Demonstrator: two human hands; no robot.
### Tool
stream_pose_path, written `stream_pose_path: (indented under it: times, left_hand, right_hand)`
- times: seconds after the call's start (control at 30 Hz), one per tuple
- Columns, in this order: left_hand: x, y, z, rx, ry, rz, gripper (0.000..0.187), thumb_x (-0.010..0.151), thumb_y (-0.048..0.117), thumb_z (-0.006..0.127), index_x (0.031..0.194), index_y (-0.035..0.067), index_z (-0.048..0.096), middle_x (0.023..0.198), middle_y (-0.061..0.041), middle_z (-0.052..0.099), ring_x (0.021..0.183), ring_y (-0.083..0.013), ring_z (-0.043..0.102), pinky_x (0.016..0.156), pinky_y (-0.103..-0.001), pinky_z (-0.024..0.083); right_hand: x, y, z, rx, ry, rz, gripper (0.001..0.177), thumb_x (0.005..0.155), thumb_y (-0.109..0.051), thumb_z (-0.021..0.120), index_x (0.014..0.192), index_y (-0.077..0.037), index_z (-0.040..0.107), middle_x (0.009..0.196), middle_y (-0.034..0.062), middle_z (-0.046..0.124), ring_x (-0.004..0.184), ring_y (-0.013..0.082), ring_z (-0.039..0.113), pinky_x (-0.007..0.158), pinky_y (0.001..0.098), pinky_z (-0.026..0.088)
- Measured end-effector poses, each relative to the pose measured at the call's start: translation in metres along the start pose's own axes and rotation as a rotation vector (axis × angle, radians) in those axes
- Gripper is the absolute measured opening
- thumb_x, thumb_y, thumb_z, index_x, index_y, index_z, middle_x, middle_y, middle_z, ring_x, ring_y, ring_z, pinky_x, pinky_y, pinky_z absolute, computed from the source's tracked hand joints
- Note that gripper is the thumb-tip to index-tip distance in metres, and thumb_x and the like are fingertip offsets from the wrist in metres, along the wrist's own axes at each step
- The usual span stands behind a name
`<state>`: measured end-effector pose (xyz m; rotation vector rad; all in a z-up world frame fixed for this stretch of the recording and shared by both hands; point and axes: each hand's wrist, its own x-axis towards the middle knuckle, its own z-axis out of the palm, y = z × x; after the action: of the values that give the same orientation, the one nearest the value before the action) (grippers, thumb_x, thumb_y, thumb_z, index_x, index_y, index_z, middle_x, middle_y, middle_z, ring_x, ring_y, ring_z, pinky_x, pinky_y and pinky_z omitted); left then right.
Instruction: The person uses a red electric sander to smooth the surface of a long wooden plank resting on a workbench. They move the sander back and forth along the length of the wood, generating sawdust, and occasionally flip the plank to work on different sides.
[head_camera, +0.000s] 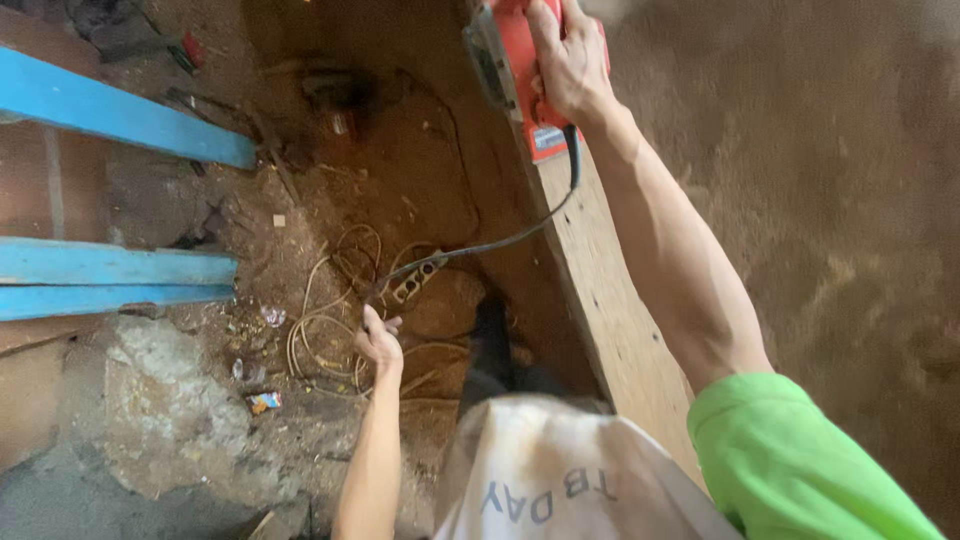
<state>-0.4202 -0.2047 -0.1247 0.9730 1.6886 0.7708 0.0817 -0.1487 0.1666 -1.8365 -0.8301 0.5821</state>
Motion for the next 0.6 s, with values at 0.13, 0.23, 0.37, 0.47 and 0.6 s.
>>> stream_pose_path:
  times: [0.13, 0.23, 0.37, 0.47, 0.6]
  left_hand:
    - [-0.022, -0.007, -0.017, -0.150, 0.006, 0.129, 0.053, 0.103, 0.049, 0.057, 0.071, 0.007, 0.056, 0.055, -0.004, 0.054, 0.057, -0.0178, 0.066, 0.056, -0.031, 0.048]
    - [-0.056, -0.011, -0.023, -0.121, -0.057, 0.294, 0.061, 0.110, 0.050, 0.056, 0.068, 0.005, 0.053, 0.059, -0.007, 0.056, 0.057, -0.0178, 0.055, 0.058, -0.032, 0.043]
    - [-0.116, 0.005, -0.023, -0.117, -0.152, 0.146, 0.058, 0.104, 0.051, 0.052, 0.064, 0.009, 0.054, 0.054, -0.004, 0.058, 0.055, -0.0181, 0.063, 0.055, -0.032, 0.049]
    - [-0.167, 0.021, -0.022, 0.014, -0.260, 0.168, 0.056, 0.103, 0.052, 0.052, 0.069, 0.008, 0.057, 0.056, -0.005, 0.059, 0.056, -0.0180, 0.062, 0.055, -0.032, 0.048]
    - [-0.225, 0.025, -0.021, 0.248, -0.381, 0.275, 0.059, 0.101, 0.055, 0.051, 0.071, 0.006, 0.064, 0.056, -0.004, 0.063, 0.055, -0.0172, 0.065, 0.053, -0.033, 0.049]
  right_hand:
    - [-0.126, -0.022, -0.035, 0.064, -0.046, -0.021, 0.046, 0.109, -0.039, 0.047, 0.142, -0.010, 0.058, 0.069, 0.0047, 0.064, 0.052, 0.0123, 0.060, 0.050, 0.0306, 0.049]
    - [-0.228, -0.030, -0.060, 0.030, -0.011, -0.318, 0.035, 0.121, -0.033, 0.043, 0.147, -0.009, 0.051, 0.110, 0.0073, 0.068, 0.082, 0.0124, 0.064, 0.072, 0.0303, 0.053]
    - [-0.370, -0.021, -0.089, 0.042, -0.033, 0.242, 0.053, 0.106, -0.030, 0.045, 0.155, -0.011, 0.047, 0.063, -0.0006, 0.057, 0.052, 0.0088, 0.056, 0.050, 0.0274, 0.047]
    - [-0.477, -0.006, -0.108, 0.075, -0.006, 0.301, 0.056, 0.102, -0.024, 0.050, 0.155, -0.006, 0.045, 0.066, -0.0002, 0.061, 0.056, 0.0080, 0.060, 0.053, 0.0267, 0.052]
    - [-0.551, 0.007, -0.121, 0.157, -0.002, 0.328, 0.060, 0.100, -0.023, 0.053, 0.155, -0.004, 0.041, 0.067, 0.0018, 0.062, 0.055, 0.0078, 0.058, 0.051, 0.0269, 0.050]
